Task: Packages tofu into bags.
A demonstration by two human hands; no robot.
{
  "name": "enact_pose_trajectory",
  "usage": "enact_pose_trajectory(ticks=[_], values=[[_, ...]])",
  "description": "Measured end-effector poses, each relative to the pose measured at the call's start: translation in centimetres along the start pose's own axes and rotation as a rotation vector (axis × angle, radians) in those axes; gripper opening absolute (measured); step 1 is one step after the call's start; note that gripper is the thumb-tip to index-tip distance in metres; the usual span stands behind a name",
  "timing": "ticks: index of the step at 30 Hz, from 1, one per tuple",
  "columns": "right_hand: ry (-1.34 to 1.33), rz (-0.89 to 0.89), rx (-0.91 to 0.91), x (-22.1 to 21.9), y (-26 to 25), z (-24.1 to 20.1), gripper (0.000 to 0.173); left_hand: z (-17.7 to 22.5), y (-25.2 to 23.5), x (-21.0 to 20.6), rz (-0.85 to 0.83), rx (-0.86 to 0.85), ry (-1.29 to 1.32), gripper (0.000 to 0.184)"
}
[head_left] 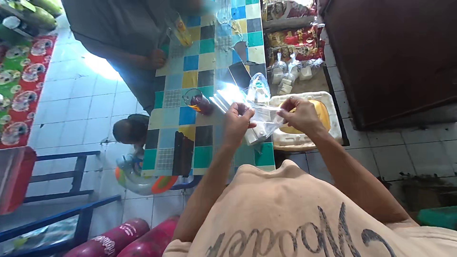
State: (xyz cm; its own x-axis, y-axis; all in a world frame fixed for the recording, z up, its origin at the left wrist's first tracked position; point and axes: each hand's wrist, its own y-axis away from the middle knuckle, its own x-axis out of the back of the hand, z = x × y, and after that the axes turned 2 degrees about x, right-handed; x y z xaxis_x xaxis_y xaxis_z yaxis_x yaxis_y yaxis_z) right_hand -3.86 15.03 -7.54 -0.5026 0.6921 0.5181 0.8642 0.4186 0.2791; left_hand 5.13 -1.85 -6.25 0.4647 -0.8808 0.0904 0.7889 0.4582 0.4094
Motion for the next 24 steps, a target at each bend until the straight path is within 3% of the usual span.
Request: enact_pose_trajectory(ticks=[6,14,16,19,22,24], values=[[0.067,-0.047,0.037,2.7,0.5,-2.5,0.013,2.4,0.9,1.3,0.036,-0.181,-0.254,0.011],[0.214,-0.04,0.173,4.4,1.6,-3.2,0.018,4.6,1.6,2.6,-0.004,-0.189,-0.462,0.013],[0.218,-0.066,0.235,4.4,1.9,-3.3,0.026,5.4,1.9,2.6,-0.038,-0.158,-0.517,0.016],[0.157,-0.119,0.414,4.4,1.7,-2.0,0.016,6.6,2.4,2.8,-0.068,-0.13,-0.595,0.017],[0.203,-0.109,0.537,4.2,1.5,-0.8,0.033,7.1,2.6,3.1,-0.106,-0.187,-0.638,0.015],[0.314,-0.029,0.591,4.2,1.4,-0.6,0.022,7.1,2.8,3.4,-0.187,-0.277,-0.722,0.017]])
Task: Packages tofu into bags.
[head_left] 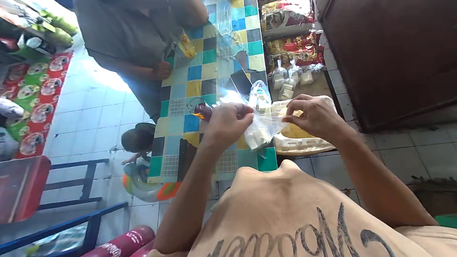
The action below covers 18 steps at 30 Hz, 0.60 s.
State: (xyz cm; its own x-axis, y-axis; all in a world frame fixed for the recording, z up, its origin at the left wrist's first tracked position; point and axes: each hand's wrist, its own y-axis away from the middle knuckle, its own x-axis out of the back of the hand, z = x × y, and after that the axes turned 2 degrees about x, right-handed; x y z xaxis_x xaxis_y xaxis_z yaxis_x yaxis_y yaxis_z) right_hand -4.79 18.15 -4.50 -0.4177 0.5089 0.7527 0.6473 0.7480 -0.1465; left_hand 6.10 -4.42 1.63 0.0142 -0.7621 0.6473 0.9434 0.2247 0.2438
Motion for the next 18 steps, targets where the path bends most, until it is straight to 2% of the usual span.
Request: enact_pose_trajectory(ticks=[2,3,5,8,12,15,18], values=[[0.041,0.024,-0.033,0.0,-0.2,-0.2,0.015,-0.2,0.2,-0.1,-0.026,-0.134,-0.121,0.026],[0.022,-0.001,-0.069,0.0,-0.4,-0.5,0.017,-0.4,0.1,-0.3,-0.011,-0.208,-0.175,0.022],[-0.068,-0.103,-0.156,0.1,-0.9,-1.4,0.035,-0.8,-0.4,-0.6,0.02,-0.311,-0.216,0.009],[-0.329,-0.107,-0.222,-0.7,-1.7,-2.6,0.029,-0.6,-1.1,-0.9,0.001,-0.353,-0.168,0.005],[-0.637,-0.257,-0.21,-1.1,-2.7,-4.0,0.017,-1.0,-1.8,-2.7,0.056,-0.341,0.047,0.007],[-0.508,-0.245,-0.155,-1.3,-3.4,-4.9,0.016,-1.4,-1.9,-3.4,0.146,-0.38,0.224,0.012],[-0.312,-0.182,-0.028,-0.1,-4.4,-5.9,0.005,-1.1,-2.1,-2.9,0.31,-0.539,0.251,0.02]])
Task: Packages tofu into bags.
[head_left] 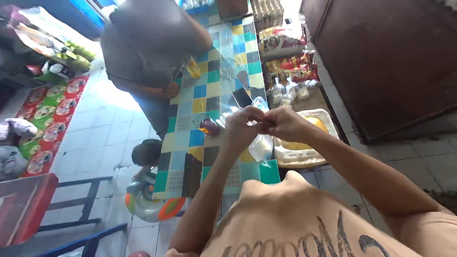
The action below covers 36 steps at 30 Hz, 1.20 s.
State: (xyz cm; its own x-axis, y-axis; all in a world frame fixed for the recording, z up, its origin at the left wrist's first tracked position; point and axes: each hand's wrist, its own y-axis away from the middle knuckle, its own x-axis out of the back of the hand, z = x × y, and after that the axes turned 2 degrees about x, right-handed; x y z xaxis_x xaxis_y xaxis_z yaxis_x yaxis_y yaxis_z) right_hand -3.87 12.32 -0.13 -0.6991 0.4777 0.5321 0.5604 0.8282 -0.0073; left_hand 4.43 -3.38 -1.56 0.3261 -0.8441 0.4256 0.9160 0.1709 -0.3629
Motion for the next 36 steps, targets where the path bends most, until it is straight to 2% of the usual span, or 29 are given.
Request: enact_pose_trajectory(ticks=[2,4,6,8,11,14,16,18,20,22,24,25,27,29,31,32,33,34,35,36], values=[[0.11,0.004,0.136,2.3,-0.1,-2.6,0.005,0.3,-1.7,0.9,-0.023,-0.085,0.102,0.037],[0.207,0.031,0.339,4.8,-0.1,-5.6,0.006,1.7,-4.1,2.1,-0.227,-0.09,0.342,0.052],[0.283,0.053,0.51,7.4,-0.4,-8.5,0.006,3.9,-6.1,3.2,-0.47,-0.047,0.592,0.058],[0.366,0.101,0.594,9.8,-0.4,-11.7,0.008,5.9,-8.1,4.1,-0.614,-0.104,0.644,0.056],[0.486,0.269,0.664,13.0,0.1,-15.2,0.012,7.7,-10.9,5.1,-0.709,-0.33,0.596,0.04],[0.428,0.45,0.7,15.1,-0.1,-17.0,0.011,9.0,-12.2,5.6,-0.623,-0.378,0.544,0.036],[0.21,0.545,0.714,15.6,-0.8,-17.0,0.009,10.3,-12.6,5.6,-0.508,-0.385,0.527,0.039],[-0.127,0.596,0.589,15.0,-1.2,-17.5,0.018,12.4,-12.6,5.6,-0.401,-0.343,0.53,0.035],[-0.396,0.57,0.384,13.5,-0.9,-18.6,0.028,14.0,-12.6,5.7,-0.353,-0.299,0.535,0.033],[-0.362,0.503,0.398,12.2,-1.4,-17.9,0.021,15.3,-12.6,5.8,-0.332,-0.247,0.502,0.032],[-0.22,0.434,0.555,12.3,-2.3,-16.5,0.022,16.1,-12.6,5.9,-0.329,-0.215,0.465,0.032],[-0.149,0.478,0.6,12.4,-2.5,-16.7,0.026,16.4,-12.6,5.9,-0.339,-0.212,0.461,0.032],[-0.052,0.556,0.589,12.4,-2.3,-18.0,0.032,16.6,-12.5,6.2,-0.397,-0.197,0.51,0.036],[-0.115,0.574,0.488,11.9,-1.7,-20.0,0.033,16.0,-12.4,6.7,-0.474,-0.171,0.55,0.034],[-0.368,0.525,0.374,12.0,-2.1,-21.3,0.038,14.8,-12.8,6.9,-0.497,-0.171,0.478,0.032],[-0.544,0.457,0.402,12.7,-3.2,-20.7,0.039,14.1,-13.1,6.8,-0.502,-0.176,0.425,0.033],[-0.708,0.295,0.585,14.0,-5.5,-18.4,0.042,13.5,-13.3,6.9,-0.517,-0.19,0.39,0.033],[-0.812,-0.058,0.958,16.0,-10.2,-14.6,0.042,13.1,-13.5,7.1,-0.528,-0.216,0.368,0.032],[-0.805,-0.246,1.118,17.4,-13.2,-13.2,0.042,12.9,-13.7,7.5,-0.546,-0.258,0.347,0.029],[-0.779,-0.255,1.13,17.8,-13.2,-13.2,0.043,12.7,-13.9,7.8,-0.559,-0.315,0.308,0.026]])
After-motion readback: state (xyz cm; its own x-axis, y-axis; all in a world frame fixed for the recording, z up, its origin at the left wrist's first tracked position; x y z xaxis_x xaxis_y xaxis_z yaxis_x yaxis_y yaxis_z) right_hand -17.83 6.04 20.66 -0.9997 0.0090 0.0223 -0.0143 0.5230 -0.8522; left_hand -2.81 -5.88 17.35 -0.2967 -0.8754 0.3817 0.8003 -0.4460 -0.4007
